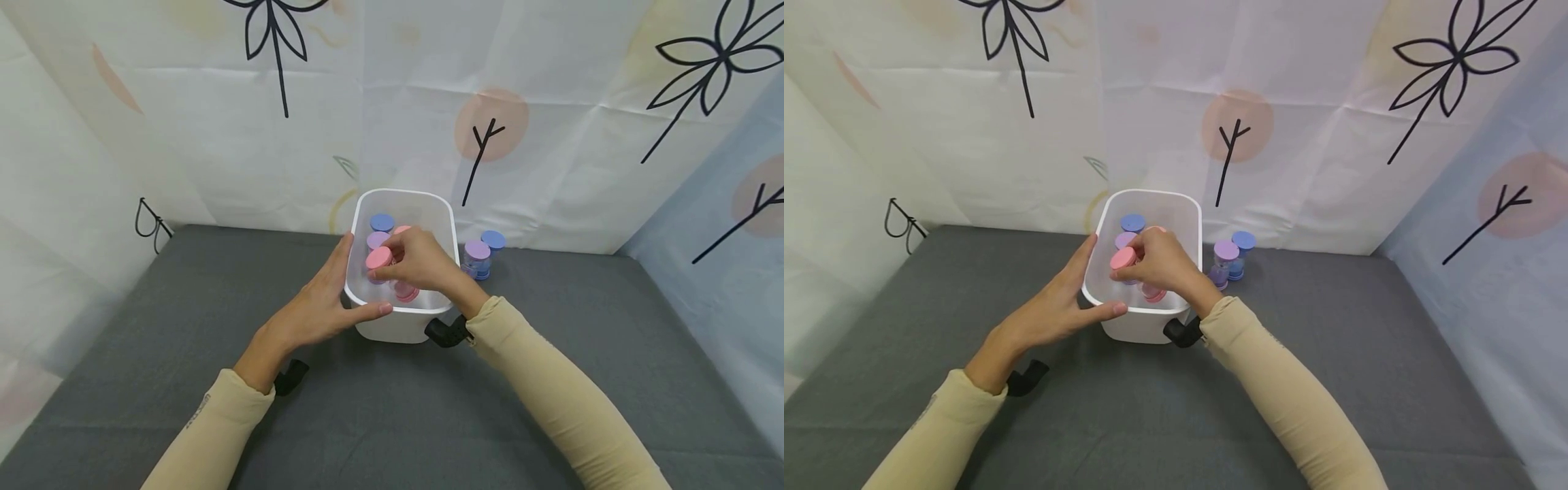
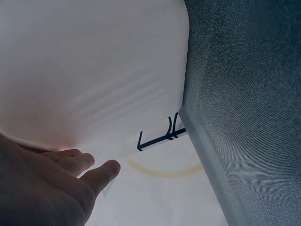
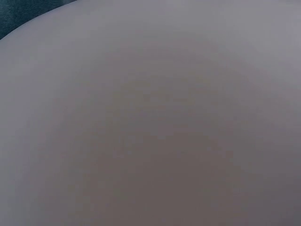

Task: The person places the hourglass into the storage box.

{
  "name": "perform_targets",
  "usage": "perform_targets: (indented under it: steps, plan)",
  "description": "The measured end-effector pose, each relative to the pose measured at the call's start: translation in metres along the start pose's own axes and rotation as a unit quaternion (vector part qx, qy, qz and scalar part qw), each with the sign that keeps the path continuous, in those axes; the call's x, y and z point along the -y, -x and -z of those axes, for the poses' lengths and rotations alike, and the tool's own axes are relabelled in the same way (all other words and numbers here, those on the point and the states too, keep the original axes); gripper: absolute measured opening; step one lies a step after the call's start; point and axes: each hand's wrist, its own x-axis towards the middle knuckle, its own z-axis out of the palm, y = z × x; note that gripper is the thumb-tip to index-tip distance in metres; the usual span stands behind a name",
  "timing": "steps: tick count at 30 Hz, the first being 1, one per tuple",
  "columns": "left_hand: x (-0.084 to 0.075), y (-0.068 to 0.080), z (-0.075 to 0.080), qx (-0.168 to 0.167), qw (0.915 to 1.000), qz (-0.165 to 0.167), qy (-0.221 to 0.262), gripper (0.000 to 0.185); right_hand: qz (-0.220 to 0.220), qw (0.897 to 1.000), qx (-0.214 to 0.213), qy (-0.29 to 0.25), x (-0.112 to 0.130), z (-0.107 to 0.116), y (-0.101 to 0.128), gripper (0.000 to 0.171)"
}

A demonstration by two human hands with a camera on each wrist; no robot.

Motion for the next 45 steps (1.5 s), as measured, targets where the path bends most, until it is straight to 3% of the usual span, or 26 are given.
perform_targets:
  steps: [14,24,33,45]
  plan:
    - [0.0012,0.0014,0.0025,0.001,0.9999,0.013,-0.004,0.118,-0.033,0.996,-0.003,0.079,0.0034,-0.0064,-0.0048,0.031]
    - [-0.0001,0.0004,0.0034,-0.001,1.0,0.007,-0.003,0.117,-0.01,0.995,-0.008,0.101,0.0058,-0.0067,-0.0074,0.032]
    - [-0.001,0.0007,0.0033,0.006,0.9998,0.02,-0.002,0.12,0.002,0.994,-0.004,0.106,0.0056,-0.0087,-0.008,0.035]
    - [-0.001,0.002,0.0016,0.013,0.9994,0.032,-0.003,0.121,-0.019,0.996,-0.015,0.087,0.0039,-0.006,-0.0018,0.043]
